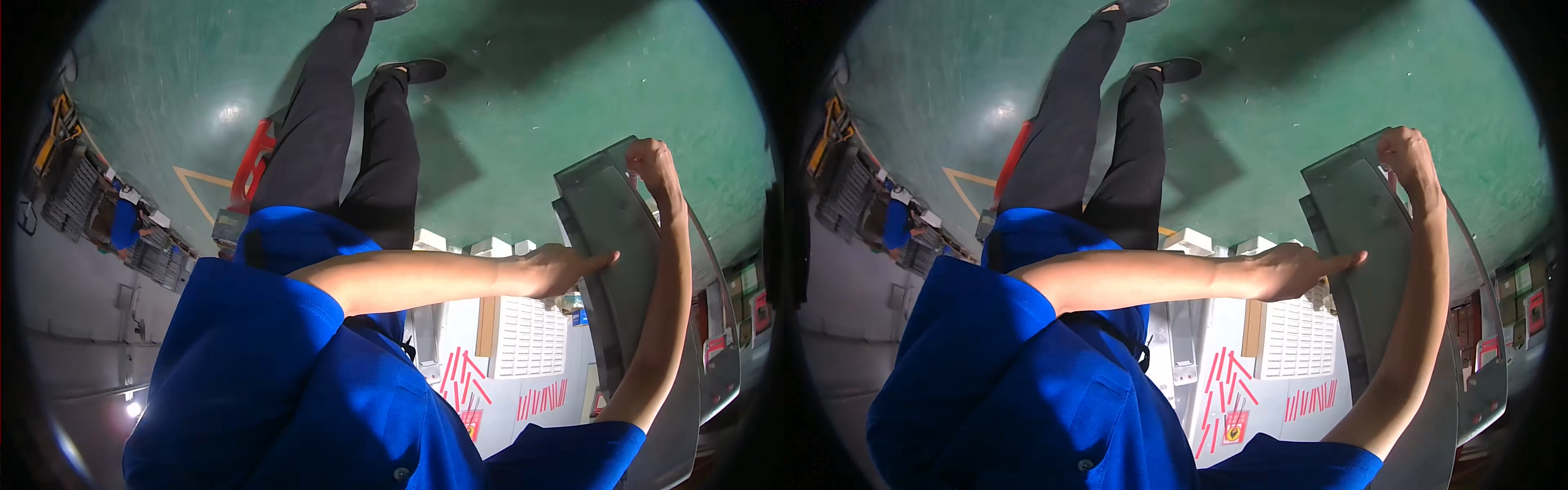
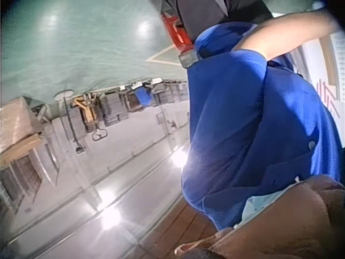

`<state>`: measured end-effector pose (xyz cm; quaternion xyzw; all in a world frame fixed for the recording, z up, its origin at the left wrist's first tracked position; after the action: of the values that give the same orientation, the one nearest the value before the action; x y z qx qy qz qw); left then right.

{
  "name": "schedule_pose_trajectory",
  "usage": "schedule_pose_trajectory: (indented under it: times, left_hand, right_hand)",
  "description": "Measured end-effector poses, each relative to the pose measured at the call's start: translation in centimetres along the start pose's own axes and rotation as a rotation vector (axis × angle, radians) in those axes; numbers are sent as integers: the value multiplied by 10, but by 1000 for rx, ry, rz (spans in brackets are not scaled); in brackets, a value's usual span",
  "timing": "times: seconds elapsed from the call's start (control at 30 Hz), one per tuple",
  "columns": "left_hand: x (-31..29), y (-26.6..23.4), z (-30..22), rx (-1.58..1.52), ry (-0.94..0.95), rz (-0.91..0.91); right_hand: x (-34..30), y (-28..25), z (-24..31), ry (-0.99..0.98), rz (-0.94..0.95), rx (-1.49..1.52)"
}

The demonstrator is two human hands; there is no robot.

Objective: Installing small plastic clips and rubber seals into a grey metal housing component.

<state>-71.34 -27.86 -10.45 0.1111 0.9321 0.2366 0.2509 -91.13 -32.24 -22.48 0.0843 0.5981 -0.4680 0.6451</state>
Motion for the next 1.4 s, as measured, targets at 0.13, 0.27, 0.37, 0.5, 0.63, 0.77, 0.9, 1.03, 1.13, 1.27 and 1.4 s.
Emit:
schedule_pose_trajectory:
  times: [0.13,0.27,0.37,0.5,0.63,0.77,0.9,1.03,1.13,1.27,1.4]
  left_hand:
    - [0,4,2,-41,-40,62]
    - [2,3,2,31,6,20]
    - [0,-3,-4,75,-1,30]
    - [0,-1,-5,85,8,53]
    - [1,-2,-4,39,11,32]
    - [-1,-3,-5,13,-23,62]
    - [-2,-5,-8,59,-17,83]
    - [-2,-4,-9,87,33,52]
    - [-4,-6,-11,76,28,48]
    - [-4,-4,-13,73,28,35]
    - [4,3,-4,35,18,23]
  right_hand:
    - [1,-3,-5,-26,-27,-127]
    - [-3,-7,1,36,26,-132]
    - [-2,-8,-3,87,48,-83]
    - [-7,-4,-9,117,34,-2]
    - [-4,-3,-5,100,48,-31]
    - [-3,-1,-10,-46,-48,-80]
    - [-2,3,-10,-48,-49,-203]
    - [-1,12,-1,23,48,-436]
    - [-8,16,12,-123,-33,-659]
    - [-11,16,19,-162,-105,-660]
    - [-29,4,34,-270,-295,-593]
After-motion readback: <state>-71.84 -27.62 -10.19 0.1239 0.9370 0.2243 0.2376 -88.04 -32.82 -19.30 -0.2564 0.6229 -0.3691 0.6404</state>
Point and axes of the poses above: each hand's wrist, its own x-axis towards the middle knuckle, its own y-axis out of the palm, z = x × y, the point moved 9 cm from there along x, towards the middle knuckle, and after that the axes turned 3 degrees about y, right-handed, at the moved point
